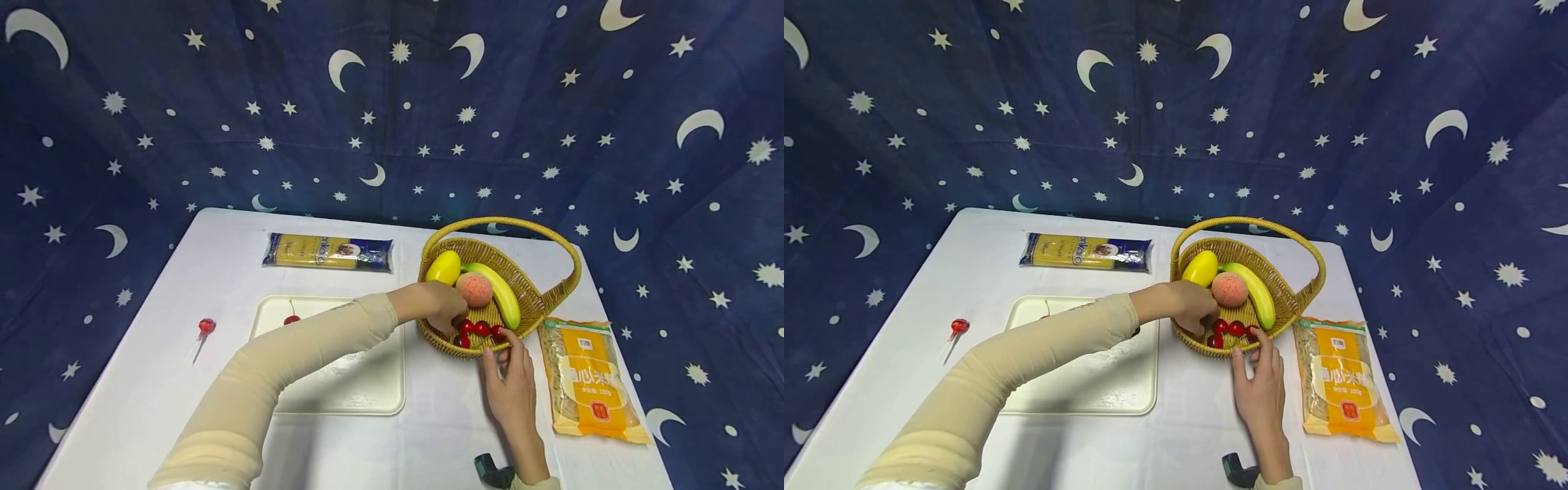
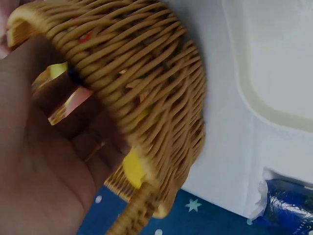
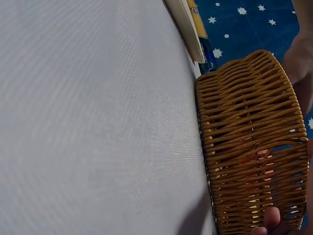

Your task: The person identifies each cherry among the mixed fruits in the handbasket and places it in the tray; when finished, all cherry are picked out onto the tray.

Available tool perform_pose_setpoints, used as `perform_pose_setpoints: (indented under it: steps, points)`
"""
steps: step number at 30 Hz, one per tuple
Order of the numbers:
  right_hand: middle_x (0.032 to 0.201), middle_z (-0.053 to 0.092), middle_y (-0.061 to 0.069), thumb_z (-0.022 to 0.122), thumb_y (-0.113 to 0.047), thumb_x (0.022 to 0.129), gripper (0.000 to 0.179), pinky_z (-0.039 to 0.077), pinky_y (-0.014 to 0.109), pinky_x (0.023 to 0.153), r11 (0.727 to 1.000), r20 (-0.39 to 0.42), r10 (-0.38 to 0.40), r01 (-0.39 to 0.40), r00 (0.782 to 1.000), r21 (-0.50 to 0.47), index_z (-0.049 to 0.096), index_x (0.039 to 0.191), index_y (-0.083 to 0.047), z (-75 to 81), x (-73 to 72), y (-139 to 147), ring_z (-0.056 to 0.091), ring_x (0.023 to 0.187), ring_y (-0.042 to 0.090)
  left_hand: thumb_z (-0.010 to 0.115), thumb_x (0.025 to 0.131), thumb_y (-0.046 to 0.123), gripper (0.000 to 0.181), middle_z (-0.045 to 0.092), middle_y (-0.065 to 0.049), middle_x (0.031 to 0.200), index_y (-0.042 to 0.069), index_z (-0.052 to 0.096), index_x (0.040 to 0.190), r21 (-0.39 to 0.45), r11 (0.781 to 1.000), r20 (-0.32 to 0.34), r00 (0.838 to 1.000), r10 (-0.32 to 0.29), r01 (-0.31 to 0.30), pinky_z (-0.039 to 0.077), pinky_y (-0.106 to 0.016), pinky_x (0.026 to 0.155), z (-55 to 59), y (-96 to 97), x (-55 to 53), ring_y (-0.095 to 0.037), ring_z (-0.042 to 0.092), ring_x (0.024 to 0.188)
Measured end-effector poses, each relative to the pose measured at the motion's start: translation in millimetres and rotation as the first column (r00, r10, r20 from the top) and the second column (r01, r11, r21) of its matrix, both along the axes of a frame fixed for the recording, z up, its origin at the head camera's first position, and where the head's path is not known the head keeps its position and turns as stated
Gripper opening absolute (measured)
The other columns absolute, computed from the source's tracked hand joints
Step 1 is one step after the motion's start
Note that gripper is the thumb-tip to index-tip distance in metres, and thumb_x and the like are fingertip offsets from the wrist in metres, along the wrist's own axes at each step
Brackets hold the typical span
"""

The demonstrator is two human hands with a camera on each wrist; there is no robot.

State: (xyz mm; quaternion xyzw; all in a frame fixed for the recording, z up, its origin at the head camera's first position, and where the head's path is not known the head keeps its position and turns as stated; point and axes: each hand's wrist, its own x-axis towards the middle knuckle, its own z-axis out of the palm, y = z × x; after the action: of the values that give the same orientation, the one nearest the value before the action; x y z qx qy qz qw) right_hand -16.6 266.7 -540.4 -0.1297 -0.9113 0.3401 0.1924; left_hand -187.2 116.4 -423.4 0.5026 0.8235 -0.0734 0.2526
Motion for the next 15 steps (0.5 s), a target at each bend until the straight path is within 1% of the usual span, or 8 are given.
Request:
perform_pose_setpoints:
  steps: [3, 5, 7, 10, 13, 15]
  points:
    - [0.097, 0.054, 0.010, 0.065, -0.024, 0.106, 0.047, 0.029, 0.025, 0.077, 1.000, -0.004, 0.003, -0.003, 1.000, 0.002, 0.052, 0.149, -0.010, -0.2, -0.1, -0.3, 0.047, 0.089, 0.021, 0.072, 0.101, 0.035, 0.020, 0.070, 0.007, 0.105, 0.021, 0.071, 0.114, 0.104, 0.994, 0.040, 0.999, 0.016, -0.020, 0.052, -0.026, 0.082, 8.3, -6.1, -3.9, -0.011, 0.061, 0.091]
    - [0.098, 0.054, 0.010, 0.064, -0.024, 0.106, 0.047, 0.029, 0.024, 0.077, 1.000, -0.007, 0.005, -0.005, 1.000, 0.004, 0.052, 0.149, -0.010, -0.4, -0.2, -0.4, 0.047, 0.089, 0.021, 0.071, 0.101, 0.034, 0.020, 0.067, 0.005, 0.103, 0.021, 0.069, 0.116, 0.174, 0.984, 0.060, 0.998, 0.021, -0.031, 0.047, -0.026, 0.078, 14.2, -9.9, -6.1, -0.012, 0.059, 0.090]
    - [0.098, 0.054, 0.010, 0.065, -0.023, 0.106, 0.047, 0.029, 0.024, 0.078, 1.000, -0.011, 0.007, -0.007, 1.000, -0.001, 0.052, 0.149, -0.010, -0.8, -0.2, -0.6, 0.047, 0.089, 0.021, 0.071, 0.101, 0.033, 0.024, 0.066, 0.004, 0.105, 0.021, 0.069, 0.121, 0.237, 0.971, 0.064, 0.998, 0.013, -0.028, 0.046, -0.026, 0.079, 19.7, -13.7, -7.4, -0.012, 0.057, 0.091]
    - [0.098, 0.054, 0.011, 0.065, -0.023, 0.105, 0.048, 0.029, 0.024, 0.078, 1.000, -0.012, 0.010, -0.011, 1.000, -0.006, 0.052, 0.149, -0.010, -1.9, -0.5, -0.5, 0.047, 0.089, 0.021, 0.071, 0.102, 0.034, 0.028, 0.067, 0.003, 0.111, 0.021, 0.069, 0.126, 0.310, 0.951, 0.047, 0.999, 0.005, -0.019, 0.048, -0.026, 0.082, 26.8, -18.8, -6.9, -0.012, 0.057, 0.095]
    - [0.098, 0.054, 0.011, 0.065, -0.024, 0.105, 0.048, 0.029, 0.024, 0.078, 1.000, -0.012, 0.013, -0.013, 1.000, -0.008, 0.052, 0.149, -0.010, -2.8, -0.6, 0.5, 0.047, 0.088, 0.021, 0.071, 0.103, 0.038, 0.029, 0.068, 0.002, 0.117, 0.022, 0.069, 0.127, 0.375, 0.927, 0.010, 1.000, 0.012, -0.014, 0.051, -0.028, 0.086, 33.0, -24.2, -4.2, -0.013, 0.058, 0.097]
    - [0.097, 0.054, 0.011, 0.065, -0.024, 0.105, 0.048, 0.029, 0.024, 0.078, 1.000, -0.013, 0.013, -0.013, 1.000, -0.003, 0.051, 0.149, -0.010, -3.3, -0.4, 1.0, 0.047, 0.088, 0.021, 0.071, 0.102, 0.039, 0.030, 0.068, 0.002, 0.117, 0.022, 0.069, 0.127, 0.425, 0.905, -0.009, 1.000, 0.024, -0.018, 0.053, -0.029, 0.087, 36.6, -29.4, -2.0, -0.013, 0.060, 0.096]
